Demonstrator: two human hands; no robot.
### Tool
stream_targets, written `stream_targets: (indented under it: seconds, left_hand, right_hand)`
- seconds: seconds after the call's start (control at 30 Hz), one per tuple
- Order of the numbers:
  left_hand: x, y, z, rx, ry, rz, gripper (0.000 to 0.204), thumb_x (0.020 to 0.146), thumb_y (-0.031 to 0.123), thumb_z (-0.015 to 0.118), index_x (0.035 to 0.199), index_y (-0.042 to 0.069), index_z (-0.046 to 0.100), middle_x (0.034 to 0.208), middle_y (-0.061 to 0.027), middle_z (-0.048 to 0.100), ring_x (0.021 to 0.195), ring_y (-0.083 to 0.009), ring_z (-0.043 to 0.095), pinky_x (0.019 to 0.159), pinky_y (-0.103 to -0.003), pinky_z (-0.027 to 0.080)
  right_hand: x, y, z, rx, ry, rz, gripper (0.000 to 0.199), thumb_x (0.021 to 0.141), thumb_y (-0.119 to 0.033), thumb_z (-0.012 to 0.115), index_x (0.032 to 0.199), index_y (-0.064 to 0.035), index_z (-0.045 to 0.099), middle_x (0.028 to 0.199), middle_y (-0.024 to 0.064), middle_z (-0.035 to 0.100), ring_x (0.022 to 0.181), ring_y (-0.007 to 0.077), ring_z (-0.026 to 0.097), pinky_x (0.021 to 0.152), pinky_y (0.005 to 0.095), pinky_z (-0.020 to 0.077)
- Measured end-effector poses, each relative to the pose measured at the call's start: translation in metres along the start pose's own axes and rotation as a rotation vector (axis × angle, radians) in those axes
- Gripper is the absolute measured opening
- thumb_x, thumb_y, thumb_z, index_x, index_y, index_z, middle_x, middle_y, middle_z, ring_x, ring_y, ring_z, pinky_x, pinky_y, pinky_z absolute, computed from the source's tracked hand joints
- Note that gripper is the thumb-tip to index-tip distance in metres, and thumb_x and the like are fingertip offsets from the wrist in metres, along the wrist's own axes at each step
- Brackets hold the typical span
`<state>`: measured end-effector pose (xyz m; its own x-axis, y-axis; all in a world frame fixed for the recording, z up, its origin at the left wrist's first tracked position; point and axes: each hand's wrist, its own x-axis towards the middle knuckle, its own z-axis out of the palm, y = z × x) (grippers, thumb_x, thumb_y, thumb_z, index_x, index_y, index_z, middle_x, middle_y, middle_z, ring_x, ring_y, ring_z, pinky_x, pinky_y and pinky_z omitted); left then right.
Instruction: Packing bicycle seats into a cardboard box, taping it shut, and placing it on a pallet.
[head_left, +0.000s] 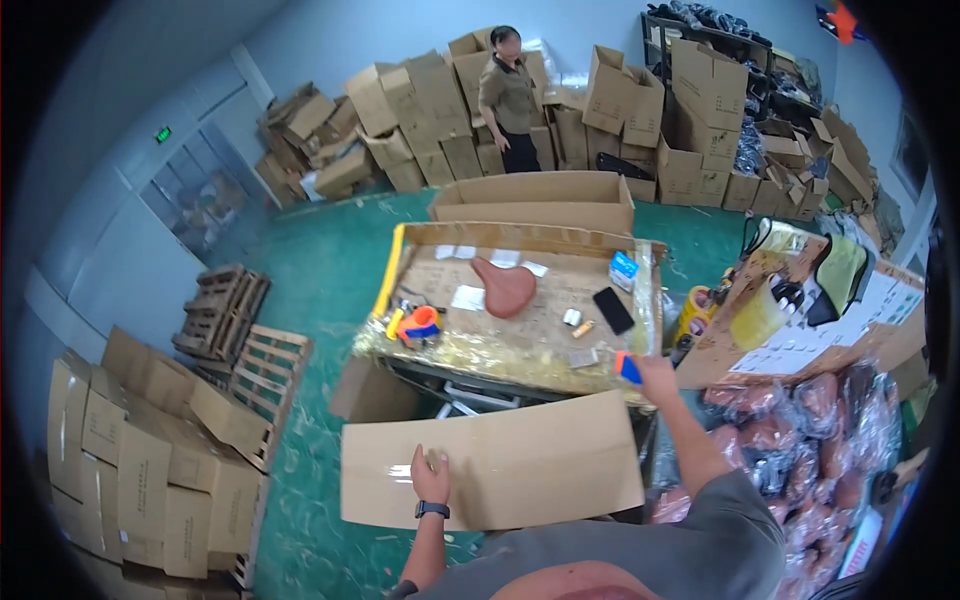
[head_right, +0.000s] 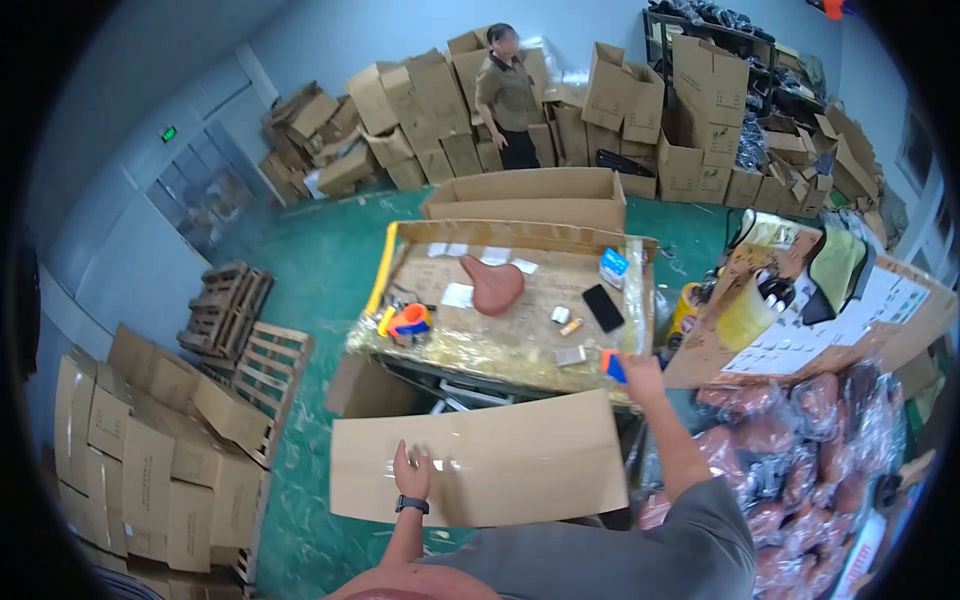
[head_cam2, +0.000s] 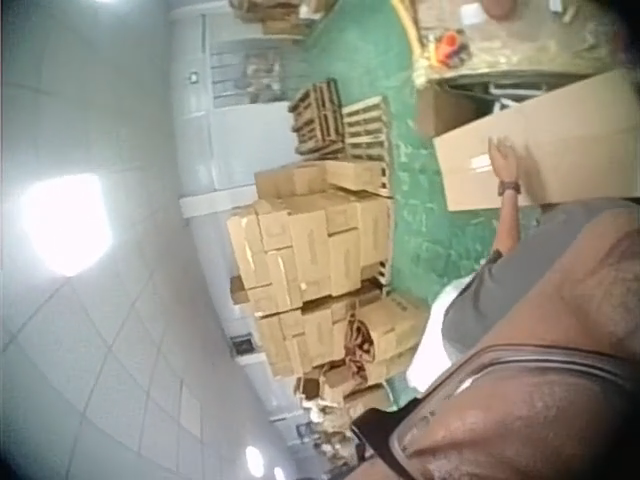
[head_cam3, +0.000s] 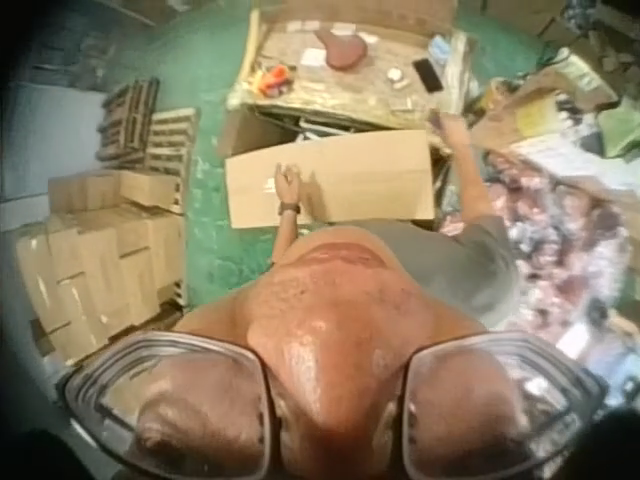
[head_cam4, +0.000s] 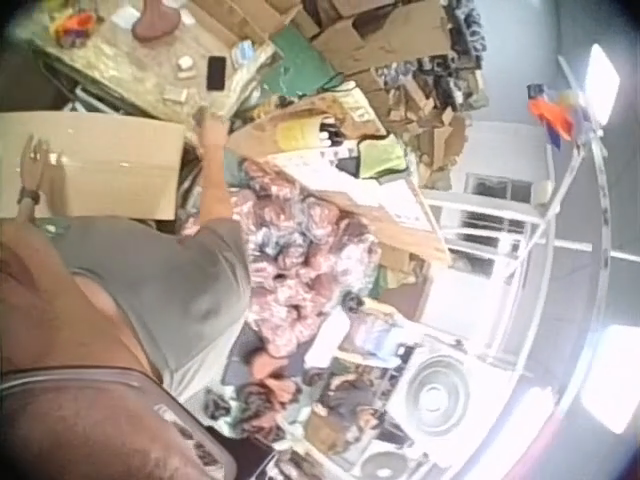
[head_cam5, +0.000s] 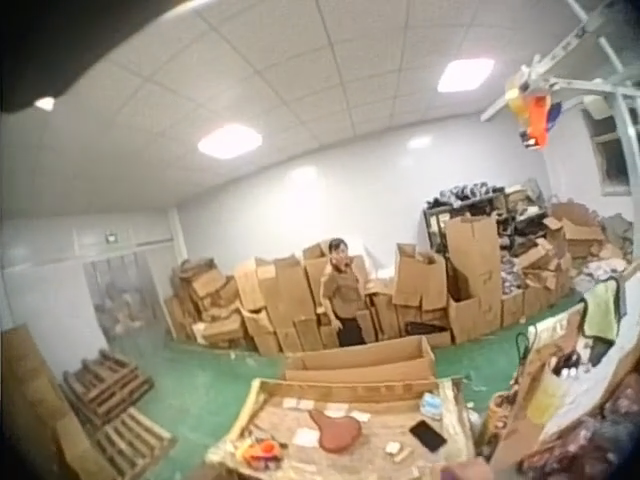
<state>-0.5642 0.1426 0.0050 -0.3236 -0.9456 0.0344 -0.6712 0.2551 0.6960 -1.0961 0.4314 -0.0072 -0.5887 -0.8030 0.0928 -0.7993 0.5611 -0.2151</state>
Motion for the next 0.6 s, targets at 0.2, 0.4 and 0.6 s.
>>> stream_targets:
  seconds: [0.2,0.4,0.6]
  left_hand:
    - [0.069,-0.163,-0.125,0.519,0.297,-0.152,0.096,0.097,0.047,0.076,0.166,-0.006,0.035,0.169,-0.0302,0.039,0.155,-0.0474,0.041,0.125,-0.057,0.038]
    - [0.124,-0.194,-0.221,0.302,-0.139,-0.502,0.086,0.103,0.069,0.051,0.138,-0.008,0.065,0.136,-0.0361,0.069,0.129,-0.0493,0.066,0.110,-0.056,0.051]
    - [0.160,-0.243,-0.229,0.400,0.005,-0.451,0.078,0.108,0.066,0.044,0.112,-0.006,0.073,0.109,-0.0324,0.078,0.105,-0.0490,0.075,0.096,-0.058,0.057]
  right_hand:
    - [0.007,-0.005,0.097,0.437,0.121,0.229,0.065,0.097,-0.034,0.078,0.150,-0.0022,0.060,0.139,0.0273,0.070,0.136,0.0469,0.062,0.117,0.0522,0.0482]
    - [-0.130,-0.113,0.106,0.225,-0.235,0.745,0.088,0.107,-0.073,0.040,0.131,0.0040,0.073,0.128,0.0363,0.072,0.124,0.0517,0.069,0.109,0.0576,0.0529]
    - [-0.143,-0.241,0.072,0.068,-0.050,1.049,0.095,0.108,-0.076,0.032,0.119,0.0065,0.077,0.121,0.0389,0.072,0.122,0.0524,0.069,0.109,0.0593,0.0518]
